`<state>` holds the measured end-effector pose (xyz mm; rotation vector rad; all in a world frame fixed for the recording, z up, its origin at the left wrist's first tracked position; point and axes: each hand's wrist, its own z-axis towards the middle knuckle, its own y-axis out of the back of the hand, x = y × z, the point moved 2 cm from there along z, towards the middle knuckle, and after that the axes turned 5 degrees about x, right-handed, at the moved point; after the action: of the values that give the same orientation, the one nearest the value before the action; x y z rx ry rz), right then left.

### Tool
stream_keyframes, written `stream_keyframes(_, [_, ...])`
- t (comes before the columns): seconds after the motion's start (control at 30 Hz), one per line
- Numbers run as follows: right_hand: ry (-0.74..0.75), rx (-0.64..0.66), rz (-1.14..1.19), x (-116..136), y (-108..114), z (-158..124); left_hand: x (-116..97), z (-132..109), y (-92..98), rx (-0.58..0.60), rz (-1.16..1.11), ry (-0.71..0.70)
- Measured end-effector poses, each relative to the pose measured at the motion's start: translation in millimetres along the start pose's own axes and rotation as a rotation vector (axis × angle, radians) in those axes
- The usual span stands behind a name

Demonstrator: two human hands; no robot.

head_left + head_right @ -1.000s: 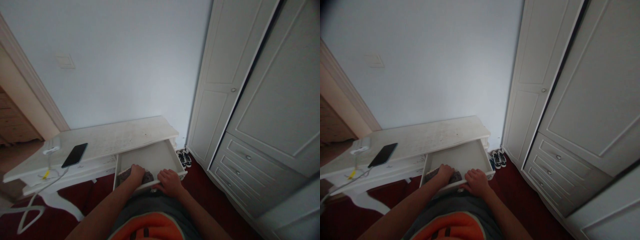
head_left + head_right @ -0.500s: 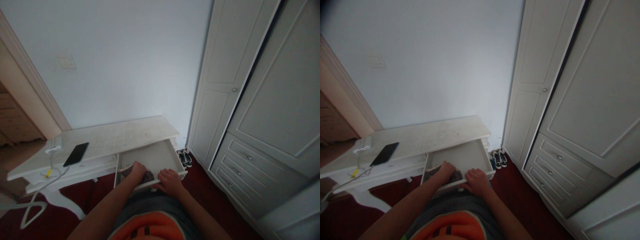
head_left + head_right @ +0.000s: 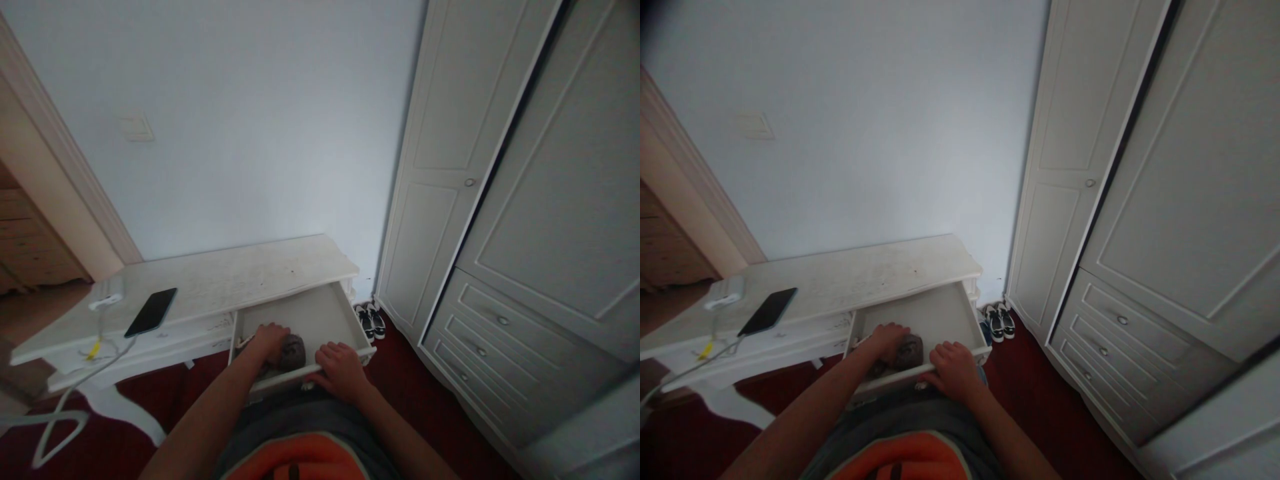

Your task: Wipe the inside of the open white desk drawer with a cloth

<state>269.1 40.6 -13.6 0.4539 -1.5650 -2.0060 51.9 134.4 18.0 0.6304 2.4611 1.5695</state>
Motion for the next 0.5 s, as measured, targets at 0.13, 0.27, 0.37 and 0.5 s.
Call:
stream_keyframes(0.13, [-0.026, 0.036, 0.028, 0.9, 1.3, -1.2, 10.2, 5.4, -0.4, -0.001, -0.104, 0.082])
stream_keyframes(0.27, [-0.088, 0.098, 0.168, 0.6, 16.1, 2.3, 14.8, 10.0, -2.0, -0.024, -0.203, 0.163])
stream_keyframes(0.37, [-0.110, 0.084, 0.297, 1.5, 34.4, 24.2, 13.5, 11.1, -2.4, -0.045, -0.238, 0.175])
stream_keyframes(0.5, [-0.069, 0.204, 0.141, 12.0, 38.1, 84.4, 10.5, 9.8, -2.3, -0.081, -0.245, 0.152])
